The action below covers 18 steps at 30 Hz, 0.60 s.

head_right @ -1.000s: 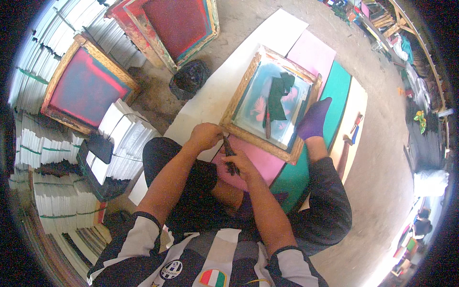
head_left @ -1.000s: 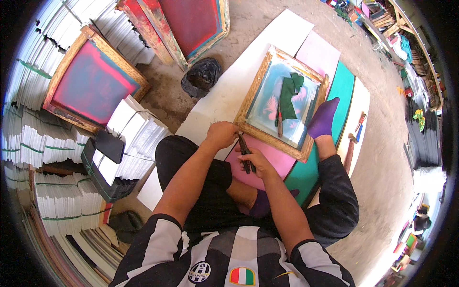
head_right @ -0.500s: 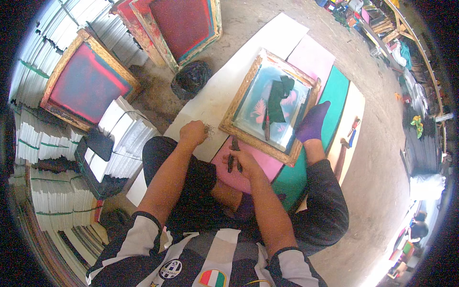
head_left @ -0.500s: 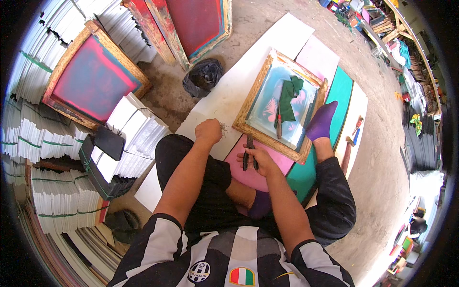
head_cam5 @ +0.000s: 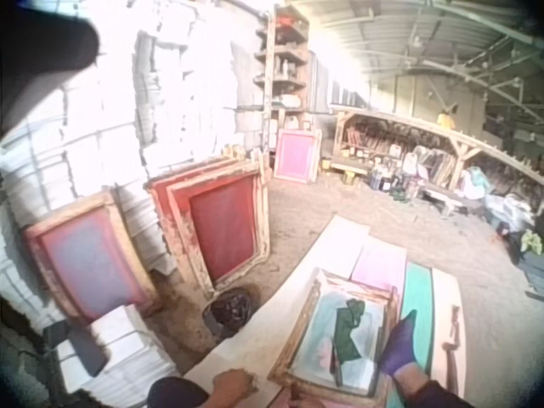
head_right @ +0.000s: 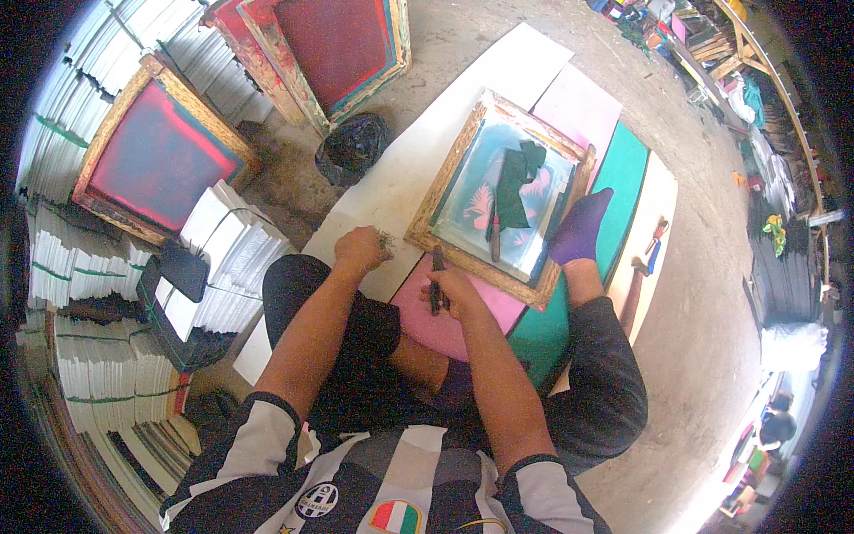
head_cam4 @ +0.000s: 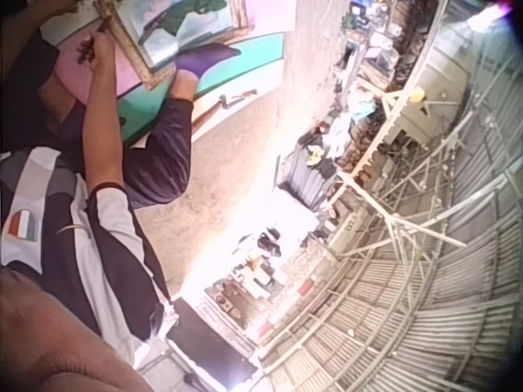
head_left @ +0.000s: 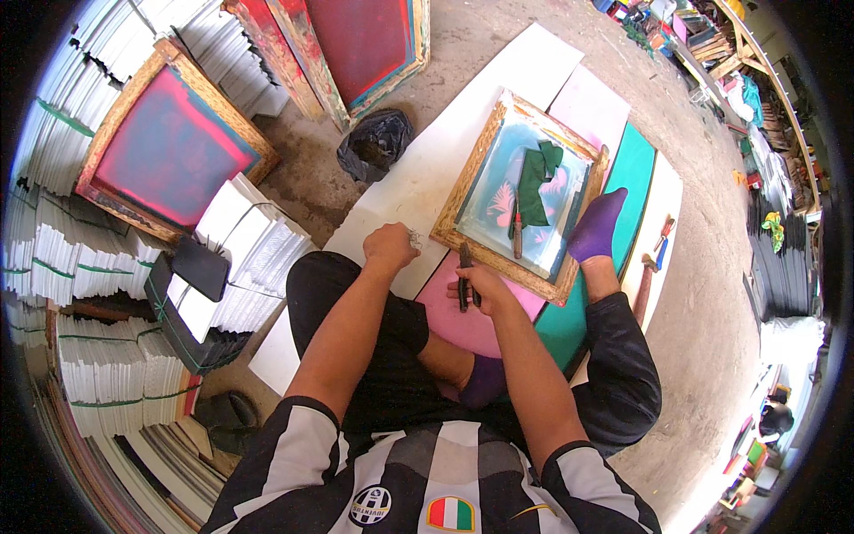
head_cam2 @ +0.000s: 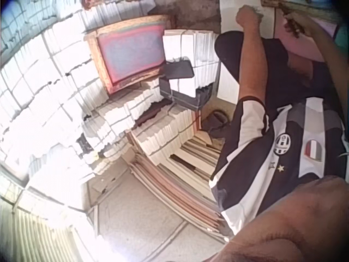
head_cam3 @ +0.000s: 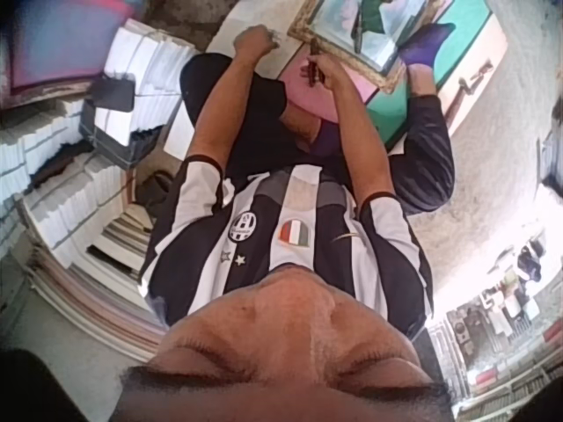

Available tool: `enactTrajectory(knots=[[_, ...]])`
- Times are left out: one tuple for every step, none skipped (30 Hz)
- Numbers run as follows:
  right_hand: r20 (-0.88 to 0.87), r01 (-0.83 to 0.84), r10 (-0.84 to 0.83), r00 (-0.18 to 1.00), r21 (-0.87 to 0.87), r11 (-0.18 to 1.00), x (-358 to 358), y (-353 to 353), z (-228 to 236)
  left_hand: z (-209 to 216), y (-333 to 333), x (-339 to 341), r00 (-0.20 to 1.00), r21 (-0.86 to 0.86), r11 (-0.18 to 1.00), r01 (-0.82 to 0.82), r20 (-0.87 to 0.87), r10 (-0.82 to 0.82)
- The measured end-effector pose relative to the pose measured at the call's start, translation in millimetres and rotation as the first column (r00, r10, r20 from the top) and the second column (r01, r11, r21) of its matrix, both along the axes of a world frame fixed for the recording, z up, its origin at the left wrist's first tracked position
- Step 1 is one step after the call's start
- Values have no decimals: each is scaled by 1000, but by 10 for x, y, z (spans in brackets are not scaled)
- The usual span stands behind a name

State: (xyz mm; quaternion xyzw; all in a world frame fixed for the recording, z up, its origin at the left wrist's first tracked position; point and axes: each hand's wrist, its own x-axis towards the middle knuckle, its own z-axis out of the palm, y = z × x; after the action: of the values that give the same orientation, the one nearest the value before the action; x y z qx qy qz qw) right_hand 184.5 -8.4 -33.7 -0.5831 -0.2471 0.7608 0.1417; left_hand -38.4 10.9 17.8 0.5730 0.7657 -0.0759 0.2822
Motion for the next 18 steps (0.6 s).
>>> enactTrajectory(knots=[[20,14,-14,1000,-17,1000,-5,10,-4,17,1,13,1000,-1,1000,9,18,-9],[40,29,-28,999,-34,999,-10,28,-8,22,4,22,999,-2,1000,18,36,-18],[59,41,-38,998,-53,998,-28,41,6,-11,1,16,999,7,1000,26,42,-26],[78,23,-18,997,-65,998,-29,61,27,-58,4,10,998,17,999,33,47,-34],[97,5,2,995,-78,997,-18,88,54,-95,6,3,998,26,999,40,53,-42],[118,-10,20,993,-91,996,-14,109,102,-91,10,11,998,29,999,38,56,-39],[140,-47,57,988,-70,996,-19,123,147,-87,14,19,998,31,999,34,60,-36],[164,-86,93,982,-50,995,-23,135,193,-79,17,24,997,34,999,31,63,-33],[189,-121,125,974,-30,992,-17,139,224,-66,26,41,997,40,999,34,67,-37],[233,-127,107,967,71,989,-18,107,171,-52,34,57,997,45,998,38,72,-41],[274,-137,86,958,170,976,-29,40,81,-44,44,73,996,51,998,41,76,-44],[310,-152,65,948,266,952,-64,-12,45,-50,49,70,996,48,998,43,81,-46],[351,-180,76,933,275,944,-74,-39,18,-58,55,68,995,45,998,44,86,-48],[392,-208,85,916,284,936,-79,-61,-7,-64,61,69,995,43,998,46,91,-50],[430,-237,95,898,290,927,-101,-75,-5,-61,61,63,994,40,998,42,95,-46],[456,-267,125,881,261,928,-114,-78,-1,-54,60,61,994,37,999,38,99,-42],[481,-296,156,863,230,927,-125,-79,4,-59,57,57,994,34,999,34,103,-38],[505,-326,188,842,199,924,-133,-79,11,-71,56,54,995,28,999,31,92,-33]])
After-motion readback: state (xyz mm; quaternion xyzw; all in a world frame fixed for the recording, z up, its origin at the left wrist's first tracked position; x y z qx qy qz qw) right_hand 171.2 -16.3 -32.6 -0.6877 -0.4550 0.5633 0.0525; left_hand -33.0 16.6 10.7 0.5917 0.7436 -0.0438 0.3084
